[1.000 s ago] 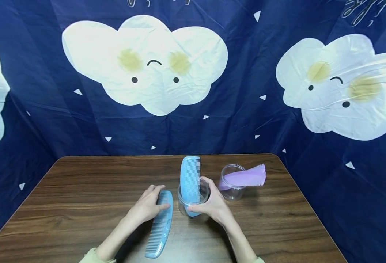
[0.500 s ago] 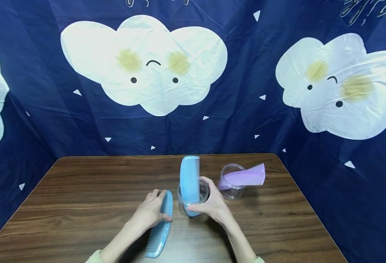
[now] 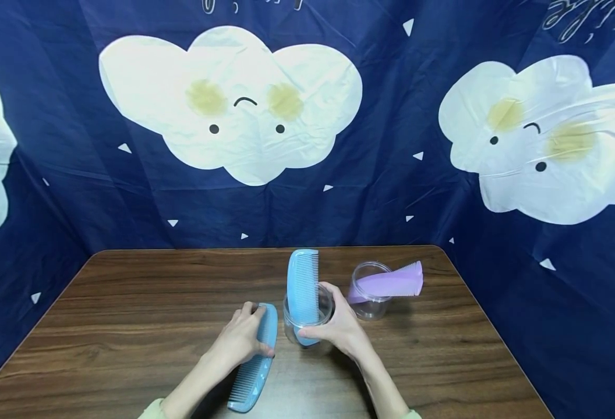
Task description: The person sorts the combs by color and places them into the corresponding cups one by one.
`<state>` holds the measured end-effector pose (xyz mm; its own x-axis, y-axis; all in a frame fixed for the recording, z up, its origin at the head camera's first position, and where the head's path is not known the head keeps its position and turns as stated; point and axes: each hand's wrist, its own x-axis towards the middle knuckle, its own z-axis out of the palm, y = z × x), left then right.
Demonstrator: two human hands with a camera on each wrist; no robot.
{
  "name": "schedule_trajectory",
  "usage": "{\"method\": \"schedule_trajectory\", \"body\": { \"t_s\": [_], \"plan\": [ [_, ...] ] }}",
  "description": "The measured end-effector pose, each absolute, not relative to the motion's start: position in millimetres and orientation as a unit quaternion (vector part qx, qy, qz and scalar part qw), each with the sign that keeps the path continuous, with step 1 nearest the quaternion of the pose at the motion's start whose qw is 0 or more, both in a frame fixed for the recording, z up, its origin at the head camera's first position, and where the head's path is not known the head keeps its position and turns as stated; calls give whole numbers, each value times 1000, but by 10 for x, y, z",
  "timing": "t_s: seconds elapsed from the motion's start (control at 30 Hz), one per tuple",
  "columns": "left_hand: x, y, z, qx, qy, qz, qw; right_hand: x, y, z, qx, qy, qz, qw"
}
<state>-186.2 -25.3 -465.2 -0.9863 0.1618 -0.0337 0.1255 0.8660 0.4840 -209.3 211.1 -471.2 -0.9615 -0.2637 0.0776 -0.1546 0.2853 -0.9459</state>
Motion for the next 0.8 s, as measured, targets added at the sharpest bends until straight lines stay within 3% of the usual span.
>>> {"method": "schedule_trajectory", "body": {
  "t_s": [0.8],
  "plan": [
    [-1908, -357, -4652, 29, 939, 333, 76, -2093, 2105, -4714, -126, 806, -577, 41]
  ]
}}
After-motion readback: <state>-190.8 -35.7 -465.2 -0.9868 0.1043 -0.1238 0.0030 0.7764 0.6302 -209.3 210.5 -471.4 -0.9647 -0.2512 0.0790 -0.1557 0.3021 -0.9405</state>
